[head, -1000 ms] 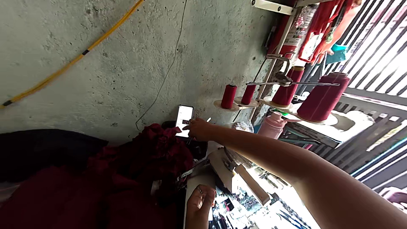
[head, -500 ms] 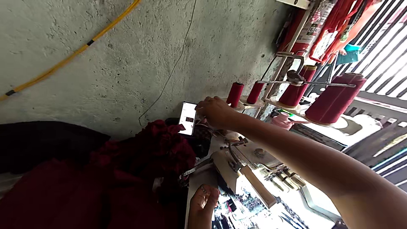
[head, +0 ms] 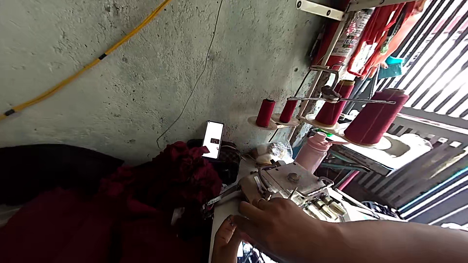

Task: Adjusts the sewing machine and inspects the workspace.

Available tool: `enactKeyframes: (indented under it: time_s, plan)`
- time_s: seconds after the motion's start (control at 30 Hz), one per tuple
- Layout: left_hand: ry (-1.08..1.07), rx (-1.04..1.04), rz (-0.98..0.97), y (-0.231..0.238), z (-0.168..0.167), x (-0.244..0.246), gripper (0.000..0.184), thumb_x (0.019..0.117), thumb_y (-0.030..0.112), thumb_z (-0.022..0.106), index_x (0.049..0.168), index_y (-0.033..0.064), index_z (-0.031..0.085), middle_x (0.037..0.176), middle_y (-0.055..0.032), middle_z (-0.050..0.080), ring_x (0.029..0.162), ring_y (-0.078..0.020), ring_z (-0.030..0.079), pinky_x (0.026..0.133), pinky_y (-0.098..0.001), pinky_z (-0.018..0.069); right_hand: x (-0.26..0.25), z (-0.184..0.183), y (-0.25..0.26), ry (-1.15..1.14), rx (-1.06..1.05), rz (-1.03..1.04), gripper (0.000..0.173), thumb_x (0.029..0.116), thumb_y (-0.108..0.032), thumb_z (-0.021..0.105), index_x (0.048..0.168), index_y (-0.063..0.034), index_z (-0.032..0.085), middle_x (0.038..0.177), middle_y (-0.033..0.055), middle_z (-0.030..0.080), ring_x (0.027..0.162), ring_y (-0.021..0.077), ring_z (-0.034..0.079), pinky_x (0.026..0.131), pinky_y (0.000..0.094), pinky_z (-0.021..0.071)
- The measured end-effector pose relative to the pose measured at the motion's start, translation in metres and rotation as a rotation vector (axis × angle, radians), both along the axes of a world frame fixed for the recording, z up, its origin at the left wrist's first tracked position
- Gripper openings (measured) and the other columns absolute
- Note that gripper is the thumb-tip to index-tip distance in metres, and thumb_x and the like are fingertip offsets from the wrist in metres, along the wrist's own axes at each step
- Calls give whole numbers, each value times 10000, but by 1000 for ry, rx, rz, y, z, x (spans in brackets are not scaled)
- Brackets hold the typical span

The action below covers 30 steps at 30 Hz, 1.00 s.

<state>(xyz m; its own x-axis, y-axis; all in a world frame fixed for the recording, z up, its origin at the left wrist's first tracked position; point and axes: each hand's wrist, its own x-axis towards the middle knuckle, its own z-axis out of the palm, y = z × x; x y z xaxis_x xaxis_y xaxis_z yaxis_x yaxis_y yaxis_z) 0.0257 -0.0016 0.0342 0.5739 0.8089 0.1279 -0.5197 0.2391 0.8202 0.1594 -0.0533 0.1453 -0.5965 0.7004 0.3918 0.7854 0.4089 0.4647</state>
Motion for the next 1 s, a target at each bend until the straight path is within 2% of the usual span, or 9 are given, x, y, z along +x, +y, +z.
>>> enactKeyframes:
  time_s: [0.13,0.27,0.37,0.5,0.57,0.63,0.73,0.83,1.0]
  plan:
    - [4,-41,-16,-1,2,0,254,993,-54,454,957,104,649,867,70,717,832,-20,692,828,-230,582,0,-8,2,-42,22,-58,160,902,-202,610,803,-116,701,816,48,587,485,133,503,344,257,328]
    - [-9,-47,13,3,-1,2,233,1001,8,482,914,124,665,848,62,701,786,-31,667,793,-228,568,1,-3,3,30,-17,-105,70,823,-146,701,865,-103,738,865,85,627,521,183,576,355,299,400]
    - [4,-26,97,8,-8,5,212,1003,49,484,903,118,658,808,57,670,693,-23,625,708,-203,549,11,21,1,148,-155,-168,252,741,-266,827,903,-90,746,899,120,655,598,271,643,402,406,473]
    - [42,9,180,11,-10,8,188,1006,45,478,923,91,641,757,58,642,661,-22,615,693,-196,548,16,78,1,198,-566,-443,478,874,-426,784,1150,-60,648,925,135,671,788,339,676,633,531,503]
    - [63,21,190,11,-11,9,183,1005,46,479,921,91,635,755,56,636,659,-26,615,692,-199,551,12,96,7,176,-784,-513,466,930,-338,754,1260,-61,577,1054,145,661,928,345,665,750,545,496]
    - [70,27,196,11,-11,9,175,1000,46,480,928,89,632,760,53,639,658,-27,615,692,-202,553,11,98,12,159,-863,-435,331,968,-181,697,1247,-45,582,1114,157,645,980,344,657,798,533,506]
    - [68,19,199,11,-10,9,172,1004,48,478,933,89,630,760,54,638,658,-27,616,693,-201,551,13,86,12,129,-819,-268,200,1022,-127,603,1185,-35,674,1077,161,647,955,329,665,791,486,531]
    - [60,7,200,11,-10,9,169,1005,43,472,940,92,620,776,52,642,666,-28,618,693,-200,549,8,72,9,77,-655,-263,199,1007,-135,611,1160,-55,709,1011,161,641,848,337,671,638,472,521]
    - [52,-9,191,10,-10,10,155,1008,48,470,953,84,611,784,54,634,684,-25,624,710,-199,559,-7,50,9,87,-584,-406,502,938,-417,713,1226,-10,652,1090,184,626,875,364,665,604,467,513]
